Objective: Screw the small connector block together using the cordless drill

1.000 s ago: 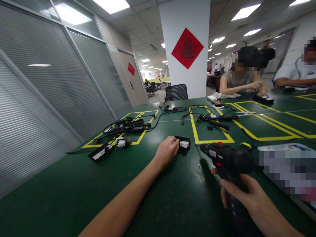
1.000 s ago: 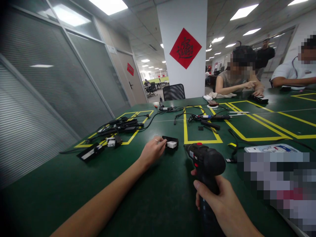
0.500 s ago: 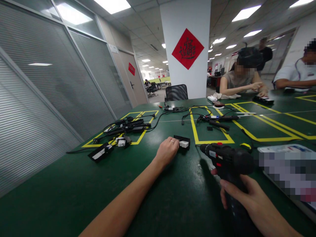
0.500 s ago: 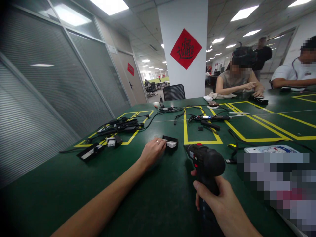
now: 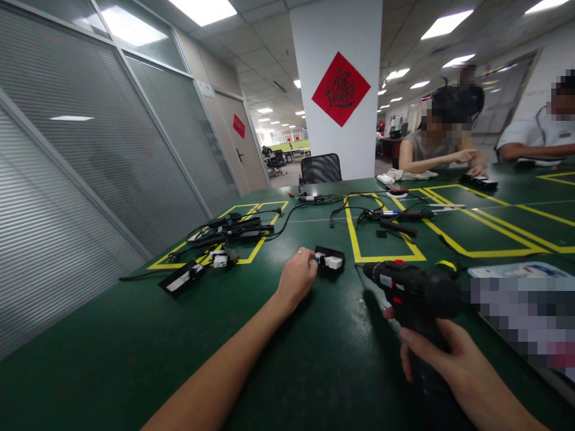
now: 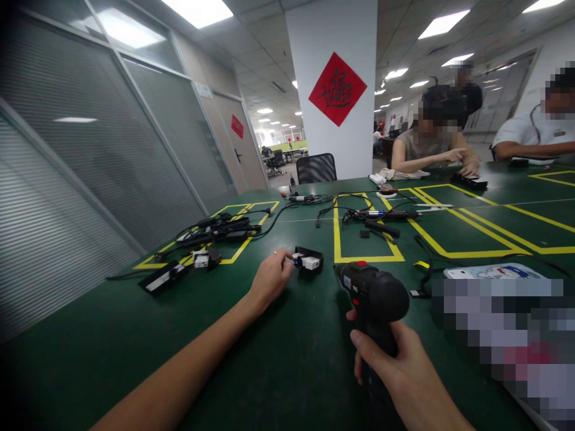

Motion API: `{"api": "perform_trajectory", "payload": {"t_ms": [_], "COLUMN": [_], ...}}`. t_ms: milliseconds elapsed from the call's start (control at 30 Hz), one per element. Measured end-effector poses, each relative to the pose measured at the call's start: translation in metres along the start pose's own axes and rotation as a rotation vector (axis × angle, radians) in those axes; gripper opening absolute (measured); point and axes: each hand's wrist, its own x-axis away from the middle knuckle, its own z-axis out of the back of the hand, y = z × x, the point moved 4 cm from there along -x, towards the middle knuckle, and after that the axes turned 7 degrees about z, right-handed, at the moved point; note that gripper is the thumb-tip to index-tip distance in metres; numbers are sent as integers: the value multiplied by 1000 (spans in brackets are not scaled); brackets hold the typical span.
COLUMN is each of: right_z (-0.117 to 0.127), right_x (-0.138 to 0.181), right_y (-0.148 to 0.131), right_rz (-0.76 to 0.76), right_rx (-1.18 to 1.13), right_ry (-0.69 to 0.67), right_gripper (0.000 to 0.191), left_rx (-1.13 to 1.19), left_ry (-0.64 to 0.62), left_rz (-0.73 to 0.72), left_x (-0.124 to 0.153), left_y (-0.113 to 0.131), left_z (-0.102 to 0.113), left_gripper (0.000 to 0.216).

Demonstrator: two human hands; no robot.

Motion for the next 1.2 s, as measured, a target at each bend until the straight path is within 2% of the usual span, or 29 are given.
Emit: {"api": "perform_trajectory", "payload": {"t_ms": [200, 400, 633, 733, 933, 1067, 1200], "right_z": [0, 0, 0, 1, 0, -1, 1], "right_x": [-1, -2, -1, 0, -2, 0, 3], "right_y": [-1, 1, 0, 0, 1, 1, -1], "right_rz": [-6, 17, -5, 1, 17, 8, 31], "right_rx": [14, 14, 23, 23, -1, 3, 50], "right_ry": [13, -11, -1, 3, 8, 1, -11], "right_gripper": [31, 33, 36, 34, 32, 36, 40], "left_rx": [35, 144, 103, 95, 10, -12, -48], "left_ry": [-82, -147, -261, -302, -264, -230, -162], "left_rz": [213, 168, 173, 130, 153, -4, -123], "left_x": [-4, -4, -2, -1, 0, 2, 0], "left_y": [-14, -16, -24, -22, -21, -12, -1], "left_z": [-4, -7, -7, -8, -9, -11, -14], "left_gripper": [28, 34, 35, 35, 47, 54, 37]}}
